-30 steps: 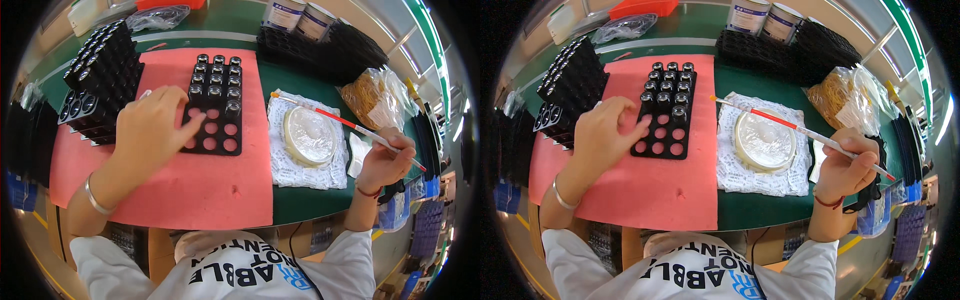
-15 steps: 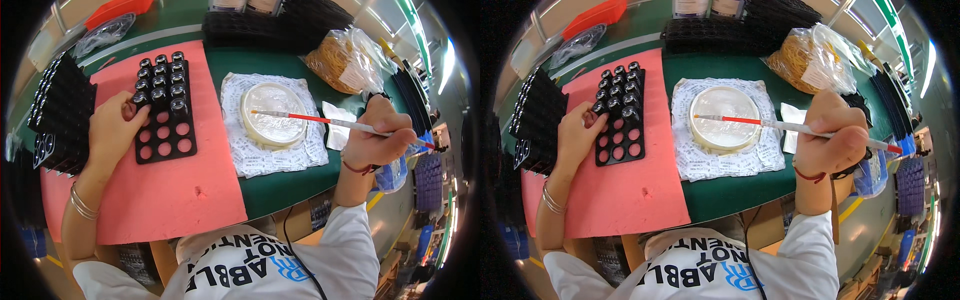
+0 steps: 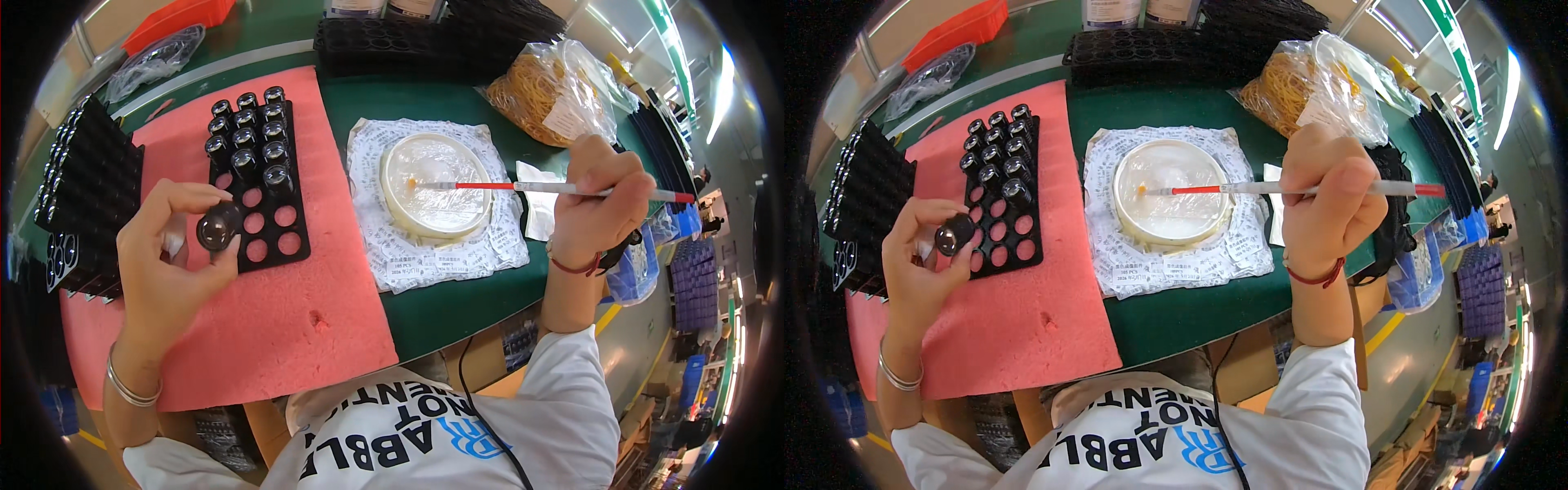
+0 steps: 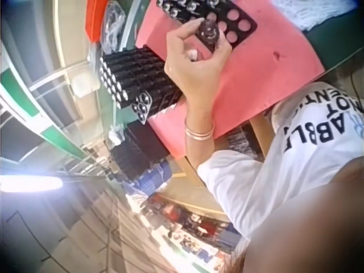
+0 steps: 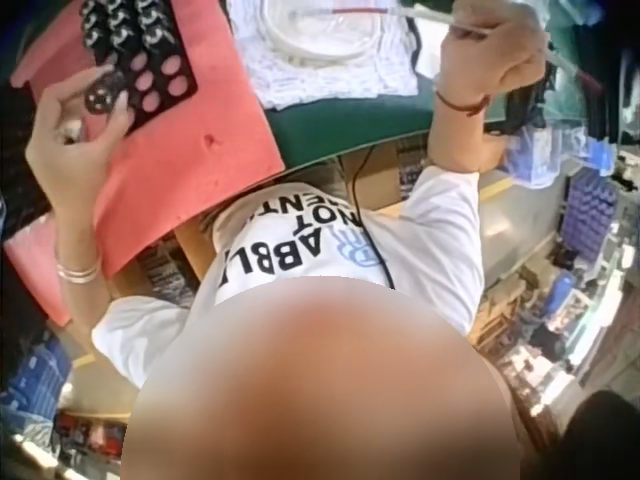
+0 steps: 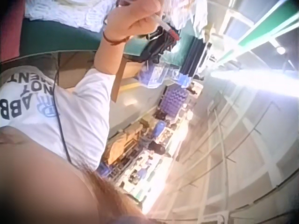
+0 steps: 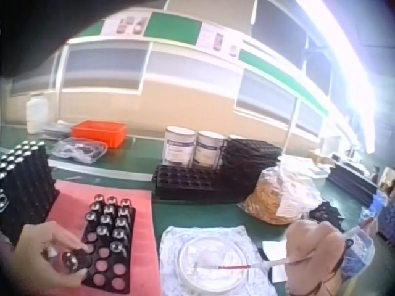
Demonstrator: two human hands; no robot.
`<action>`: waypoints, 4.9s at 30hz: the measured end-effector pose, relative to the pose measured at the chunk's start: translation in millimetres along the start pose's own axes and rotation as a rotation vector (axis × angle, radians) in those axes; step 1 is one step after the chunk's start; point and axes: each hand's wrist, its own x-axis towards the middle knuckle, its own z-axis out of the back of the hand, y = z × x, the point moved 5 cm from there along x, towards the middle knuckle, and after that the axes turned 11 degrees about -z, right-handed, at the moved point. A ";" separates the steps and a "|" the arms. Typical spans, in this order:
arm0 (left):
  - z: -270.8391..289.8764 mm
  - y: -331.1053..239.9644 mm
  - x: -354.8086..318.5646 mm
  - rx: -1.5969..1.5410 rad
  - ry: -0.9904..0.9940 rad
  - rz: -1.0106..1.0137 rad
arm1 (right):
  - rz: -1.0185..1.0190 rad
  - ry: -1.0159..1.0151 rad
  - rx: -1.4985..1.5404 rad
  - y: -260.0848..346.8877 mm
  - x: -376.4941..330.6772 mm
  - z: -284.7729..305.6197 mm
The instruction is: Applying glue or coating to small light fixture components using a brush on an assembly line.
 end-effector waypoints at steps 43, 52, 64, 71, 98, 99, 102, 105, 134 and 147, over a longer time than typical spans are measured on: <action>-23.7 6.6 -22.6 -0.767 0.180 0.526 | -0.651 -0.487 0.574 -42.1 1.7 7.9; -27.8 6.6 -25.2 -0.847 0.169 0.540 | -0.419 0.051 0.437 -16.5 -7.1 -21.8; -29.8 11.9 -28.6 -0.874 0.155 0.552 | -0.354 0.142 0.356 -12.5 -9.8 -34.0; -29.5 12.1 -28.4 -0.869 0.162 0.566 | -0.307 0.189 0.303 -8.9 -9.1 -35.2; -24.9 8.4 -25.9 -0.979 0.122 0.555 | -0.370 0.184 0.339 -4.5 -8.1 -32.1; -26.0 9.3 -26.3 -0.980 0.122 0.554 | -0.370 0.185 0.338 -4.0 -8.0 -33.4; -26.8 10.2 -27.0 -0.957 0.105 0.520 | -0.360 0.204 0.318 -3.7 -8.2 -35.8; -27.0 9.0 -27.2 -0.976 0.122 0.532 | -0.297 0.219 0.332 -3.1 -6.8 -36.0; 39.6 -26.8 -14.7 -0.205 0.166 0.063 | -0.373 -0.076 0.402 -15.9 0.3 -15.1; 182.3 11.1 -36.9 0.502 -0.345 0.217 | -0.420 -0.106 0.528 -21.6 -2.3 -7.1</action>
